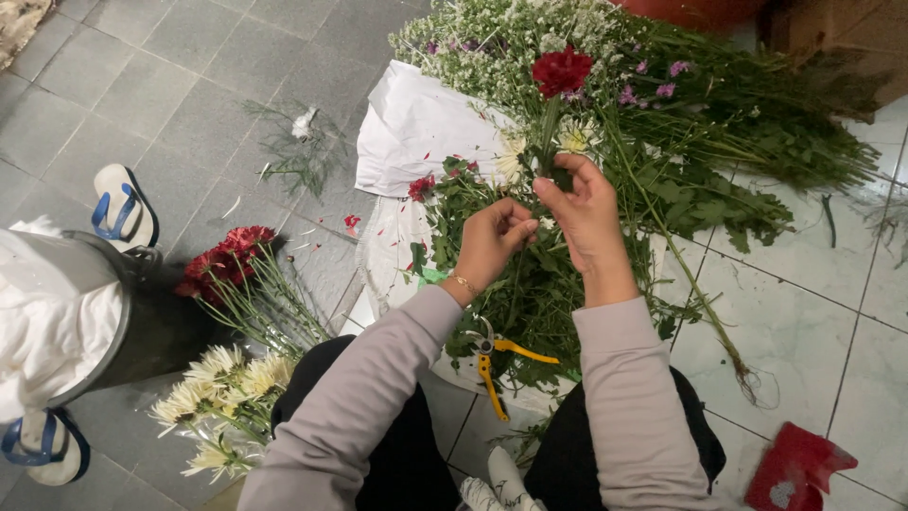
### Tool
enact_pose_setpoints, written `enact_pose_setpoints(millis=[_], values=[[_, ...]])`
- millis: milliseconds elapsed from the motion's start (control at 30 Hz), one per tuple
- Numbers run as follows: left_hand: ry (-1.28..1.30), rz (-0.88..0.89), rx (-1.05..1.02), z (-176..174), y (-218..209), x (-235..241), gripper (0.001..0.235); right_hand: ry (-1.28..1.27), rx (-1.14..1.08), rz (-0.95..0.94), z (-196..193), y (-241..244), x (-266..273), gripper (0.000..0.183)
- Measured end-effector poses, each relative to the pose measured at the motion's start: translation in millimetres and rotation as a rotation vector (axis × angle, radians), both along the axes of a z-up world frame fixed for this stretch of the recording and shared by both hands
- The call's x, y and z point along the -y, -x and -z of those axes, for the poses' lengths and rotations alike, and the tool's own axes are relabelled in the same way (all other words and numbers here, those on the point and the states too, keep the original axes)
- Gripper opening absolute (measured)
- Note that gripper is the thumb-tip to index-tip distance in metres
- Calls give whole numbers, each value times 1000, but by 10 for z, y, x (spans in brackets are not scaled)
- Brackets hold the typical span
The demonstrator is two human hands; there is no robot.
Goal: The person sits on the floor and trims the stems of red and white flowers using yellow pruning shears. They remove leaves and unwanted parts from the stems, placing the cuttings on the floor and arranging the prepared flowers into bunches.
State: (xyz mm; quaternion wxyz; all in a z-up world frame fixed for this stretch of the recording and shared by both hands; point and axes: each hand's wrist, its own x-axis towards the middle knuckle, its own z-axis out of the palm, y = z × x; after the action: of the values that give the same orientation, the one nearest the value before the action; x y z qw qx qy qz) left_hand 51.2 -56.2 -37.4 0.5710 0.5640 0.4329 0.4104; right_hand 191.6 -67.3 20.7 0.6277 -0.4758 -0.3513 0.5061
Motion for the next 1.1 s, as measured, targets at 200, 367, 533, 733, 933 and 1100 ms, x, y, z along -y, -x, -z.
enact_pose_setpoints(millis=[200, 367, 533, 733, 933, 1100], values=[[-11, -7, 14, -13, 10, -4, 15, 100, -87, 77, 99, -8, -59, 14], [-33, -13, 0, -24, 42, -2, 14, 155, -61, 53, 324, -127, -70, 18], [-68, -35, -26, -8, 54, -62, 17, 160, 64, -47, 161, -120, 35, 32], [-70, -45, -48, -21, 47, -38, 17, 35, 179, -74, 191, -107, -10, 41], [-47, -68, -6, -61, 40, -34, 15, 154, -68, 26, 297, -78, -31, 22], [-51, -60, -3, -78, 67, -36, 16, 230, 16, -76, 393, -132, -27, 19]])
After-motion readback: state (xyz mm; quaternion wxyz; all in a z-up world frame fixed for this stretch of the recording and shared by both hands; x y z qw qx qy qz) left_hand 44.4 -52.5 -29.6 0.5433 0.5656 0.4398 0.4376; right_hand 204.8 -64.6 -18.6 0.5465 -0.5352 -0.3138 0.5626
